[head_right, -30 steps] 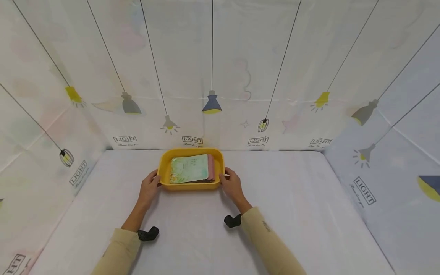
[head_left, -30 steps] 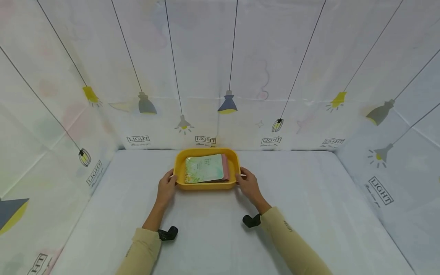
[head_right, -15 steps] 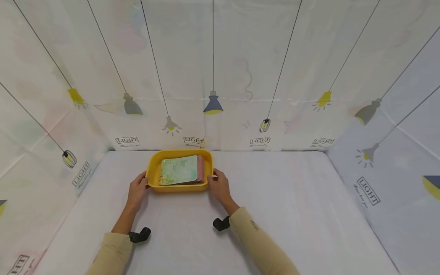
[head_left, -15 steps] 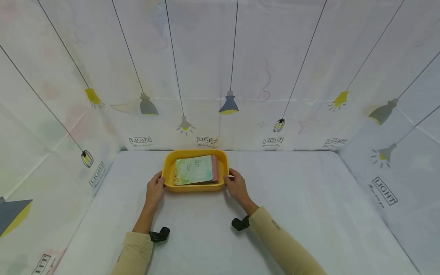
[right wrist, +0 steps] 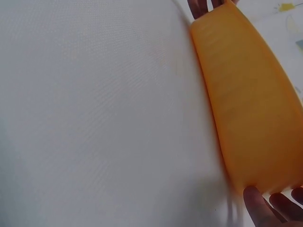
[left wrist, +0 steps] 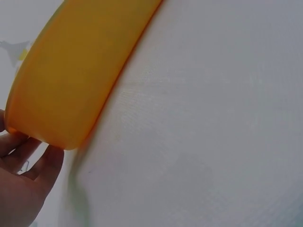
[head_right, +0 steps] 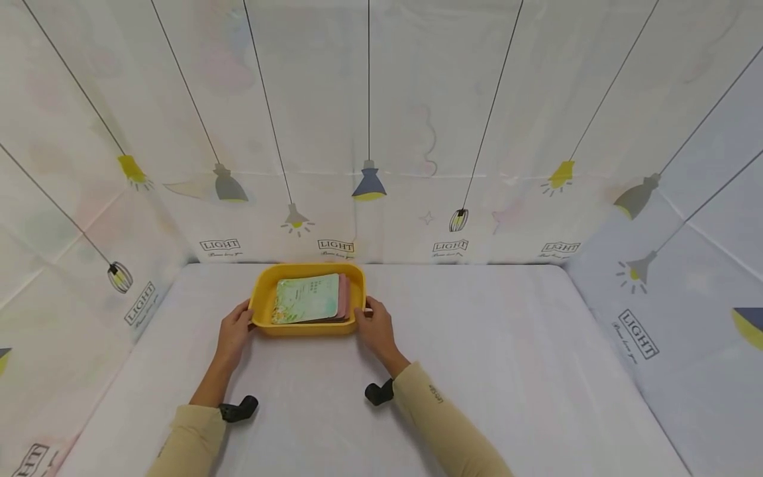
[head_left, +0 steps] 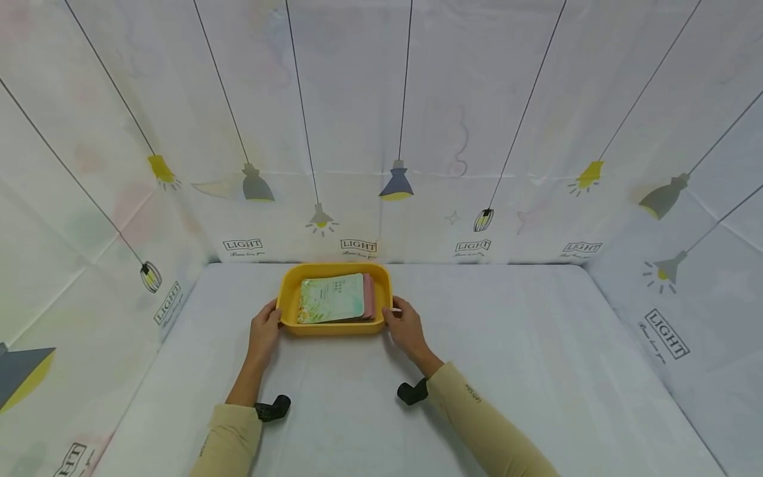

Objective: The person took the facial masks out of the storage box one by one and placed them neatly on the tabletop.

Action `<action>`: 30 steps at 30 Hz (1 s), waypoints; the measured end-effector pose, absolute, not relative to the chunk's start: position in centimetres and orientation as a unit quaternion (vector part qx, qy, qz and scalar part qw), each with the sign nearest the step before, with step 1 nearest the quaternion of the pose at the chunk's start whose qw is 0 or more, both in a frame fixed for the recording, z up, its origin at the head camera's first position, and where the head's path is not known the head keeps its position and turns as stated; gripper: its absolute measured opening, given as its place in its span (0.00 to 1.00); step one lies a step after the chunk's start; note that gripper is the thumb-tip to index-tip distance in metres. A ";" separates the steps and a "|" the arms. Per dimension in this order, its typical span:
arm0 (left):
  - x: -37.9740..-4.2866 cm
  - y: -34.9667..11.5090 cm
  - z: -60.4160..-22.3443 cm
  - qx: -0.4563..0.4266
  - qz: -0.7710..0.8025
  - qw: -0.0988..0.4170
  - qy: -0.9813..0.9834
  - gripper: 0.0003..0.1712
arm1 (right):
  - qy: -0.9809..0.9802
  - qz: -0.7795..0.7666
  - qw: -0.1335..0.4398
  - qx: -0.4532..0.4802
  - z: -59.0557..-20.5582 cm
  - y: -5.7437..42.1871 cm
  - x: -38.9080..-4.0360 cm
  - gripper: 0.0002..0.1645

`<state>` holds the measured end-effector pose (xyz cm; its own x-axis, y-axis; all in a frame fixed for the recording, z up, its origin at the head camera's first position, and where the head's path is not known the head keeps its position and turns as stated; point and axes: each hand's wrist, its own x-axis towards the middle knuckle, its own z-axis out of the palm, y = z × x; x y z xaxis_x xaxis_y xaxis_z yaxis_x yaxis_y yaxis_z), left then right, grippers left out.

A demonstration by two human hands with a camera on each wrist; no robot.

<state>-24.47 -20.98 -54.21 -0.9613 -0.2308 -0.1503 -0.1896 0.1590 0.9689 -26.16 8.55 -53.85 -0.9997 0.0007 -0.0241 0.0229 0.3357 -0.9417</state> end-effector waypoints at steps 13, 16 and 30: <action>-24.6 -21.2 -54.4 0.150 -0.639 0.018 -0.754 0.28 | 0.827 -0.562 0.036 0.006 -53.4 9.2 -26.0 0.28; -24.7 -21.2 -54.2 0.149 -0.640 0.019 -0.753 0.28 | 0.829 -0.558 0.041 -0.002 -53.2 9.5 -26.2 0.28; -24.6 -21.2 -53.6 0.153 -0.642 0.007 -0.751 0.27 | 0.824 -0.560 0.083 0.001 -50.9 11.8 -27.2 0.22</action>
<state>-24.60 -21.19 -53.59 -0.9532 -0.2385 -0.1857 -0.2205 0.1289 0.9668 -27.21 11.84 -50.92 -0.9863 -0.0904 -0.1382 0.0951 0.3729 -0.9230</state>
